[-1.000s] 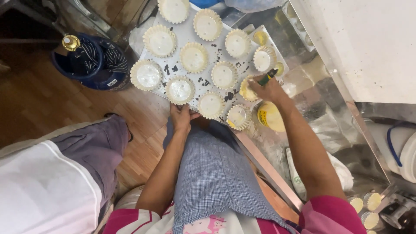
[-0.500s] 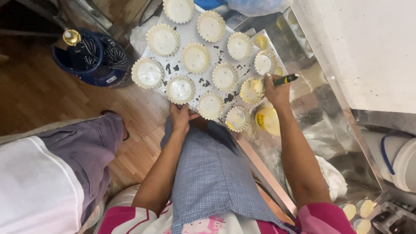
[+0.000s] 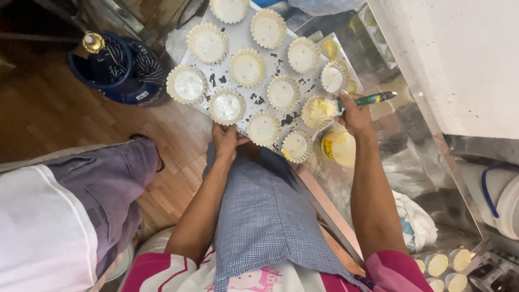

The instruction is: The person uses a brush to apply a yellow greasy substance into paper cupcake liners placed in a metal tray. They repeatedly dip the brush into a container and coat each liner, working across multiple trays on a stainless steel counter.

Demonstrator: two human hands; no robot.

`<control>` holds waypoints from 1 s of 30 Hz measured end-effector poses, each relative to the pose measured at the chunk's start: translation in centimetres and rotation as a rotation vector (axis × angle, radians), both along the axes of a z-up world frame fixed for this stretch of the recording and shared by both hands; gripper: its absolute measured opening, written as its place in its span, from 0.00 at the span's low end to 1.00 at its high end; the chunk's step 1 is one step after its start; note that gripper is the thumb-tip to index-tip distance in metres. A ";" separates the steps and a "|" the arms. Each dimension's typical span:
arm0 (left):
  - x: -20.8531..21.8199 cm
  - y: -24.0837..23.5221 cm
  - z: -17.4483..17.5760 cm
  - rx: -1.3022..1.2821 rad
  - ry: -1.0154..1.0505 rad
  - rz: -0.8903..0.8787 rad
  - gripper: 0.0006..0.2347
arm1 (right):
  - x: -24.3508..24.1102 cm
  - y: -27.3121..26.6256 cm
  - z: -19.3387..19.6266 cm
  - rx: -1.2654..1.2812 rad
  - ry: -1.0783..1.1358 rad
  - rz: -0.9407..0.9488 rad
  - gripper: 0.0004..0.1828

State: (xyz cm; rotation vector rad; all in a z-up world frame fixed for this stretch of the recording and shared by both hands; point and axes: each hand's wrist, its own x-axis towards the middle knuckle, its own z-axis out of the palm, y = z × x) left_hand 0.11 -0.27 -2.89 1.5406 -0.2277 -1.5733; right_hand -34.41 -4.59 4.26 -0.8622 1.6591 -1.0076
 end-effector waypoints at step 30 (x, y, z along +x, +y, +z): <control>0.3 -2.0 -1.3 -0.059 -0.006 0.033 0.27 | 11.3 -12.7 9.8 -0.163 0.978 1.453 0.17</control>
